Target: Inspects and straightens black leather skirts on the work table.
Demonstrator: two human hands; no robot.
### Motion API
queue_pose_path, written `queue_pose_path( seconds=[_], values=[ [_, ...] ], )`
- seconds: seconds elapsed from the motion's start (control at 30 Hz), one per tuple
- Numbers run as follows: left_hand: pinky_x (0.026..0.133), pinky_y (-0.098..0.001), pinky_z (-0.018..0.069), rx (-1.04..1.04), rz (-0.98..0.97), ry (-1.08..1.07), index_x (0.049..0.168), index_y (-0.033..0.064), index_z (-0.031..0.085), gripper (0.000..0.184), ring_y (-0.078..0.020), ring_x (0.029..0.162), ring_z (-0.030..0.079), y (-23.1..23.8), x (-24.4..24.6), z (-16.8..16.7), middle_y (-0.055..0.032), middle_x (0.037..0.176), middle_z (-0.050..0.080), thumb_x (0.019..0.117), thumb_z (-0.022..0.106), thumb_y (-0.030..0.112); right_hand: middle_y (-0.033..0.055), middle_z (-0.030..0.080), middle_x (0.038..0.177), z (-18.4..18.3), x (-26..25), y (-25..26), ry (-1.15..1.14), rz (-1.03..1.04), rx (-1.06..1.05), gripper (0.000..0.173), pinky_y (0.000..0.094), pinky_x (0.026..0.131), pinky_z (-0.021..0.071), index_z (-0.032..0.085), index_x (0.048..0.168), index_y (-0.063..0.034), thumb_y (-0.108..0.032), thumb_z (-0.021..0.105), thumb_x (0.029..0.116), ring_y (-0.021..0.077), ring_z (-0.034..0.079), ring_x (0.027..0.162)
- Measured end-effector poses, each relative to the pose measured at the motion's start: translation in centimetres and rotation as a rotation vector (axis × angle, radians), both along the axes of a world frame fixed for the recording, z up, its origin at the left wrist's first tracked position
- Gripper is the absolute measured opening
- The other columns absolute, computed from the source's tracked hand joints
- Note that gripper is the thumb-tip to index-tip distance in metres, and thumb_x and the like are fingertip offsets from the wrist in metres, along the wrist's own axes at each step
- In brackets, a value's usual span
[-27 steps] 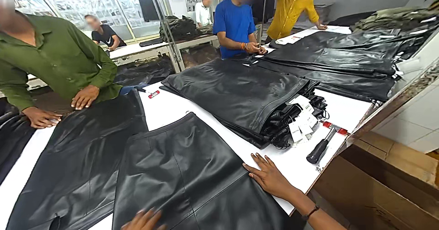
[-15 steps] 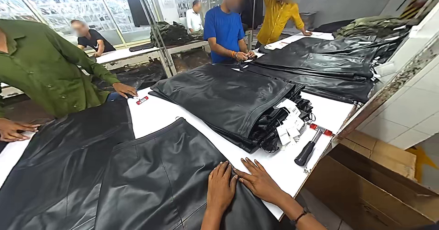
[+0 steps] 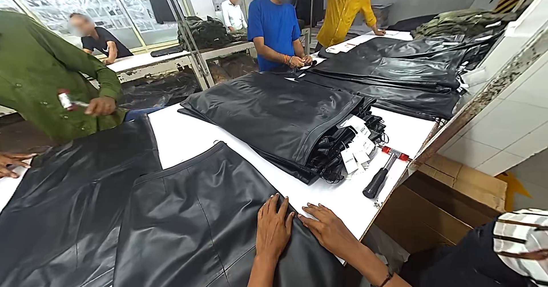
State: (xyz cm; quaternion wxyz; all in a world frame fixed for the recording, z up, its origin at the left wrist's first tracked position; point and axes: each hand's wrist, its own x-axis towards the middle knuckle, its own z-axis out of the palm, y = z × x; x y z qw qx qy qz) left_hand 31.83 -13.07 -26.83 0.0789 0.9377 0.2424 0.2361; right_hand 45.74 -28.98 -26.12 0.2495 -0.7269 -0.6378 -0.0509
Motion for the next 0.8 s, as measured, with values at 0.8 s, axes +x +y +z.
queue_pose_path(
  seconds=[0.8],
  values=[
    [0.113, -0.059, 0.0411, -0.014, -0.013, -0.001, 0.135, 0.0059, 0.067, 0.066, -0.0353, 0.134, 0.058, -0.3, -0.2, -0.2, -0.0123, 0.143, 0.062, 0.1011, 0.045, 0.059, 0.035, 0.053, 0.135, 6.9, 15.0, -3.3, 0.262, -1.028, -0.1, 0.058, 0.0637, 0.096, 0.0481, 0.056, 0.143, -0.0031, -0.028, 0.072, 0.0936, 0.0526, 0.054, 0.122]
  ],
)
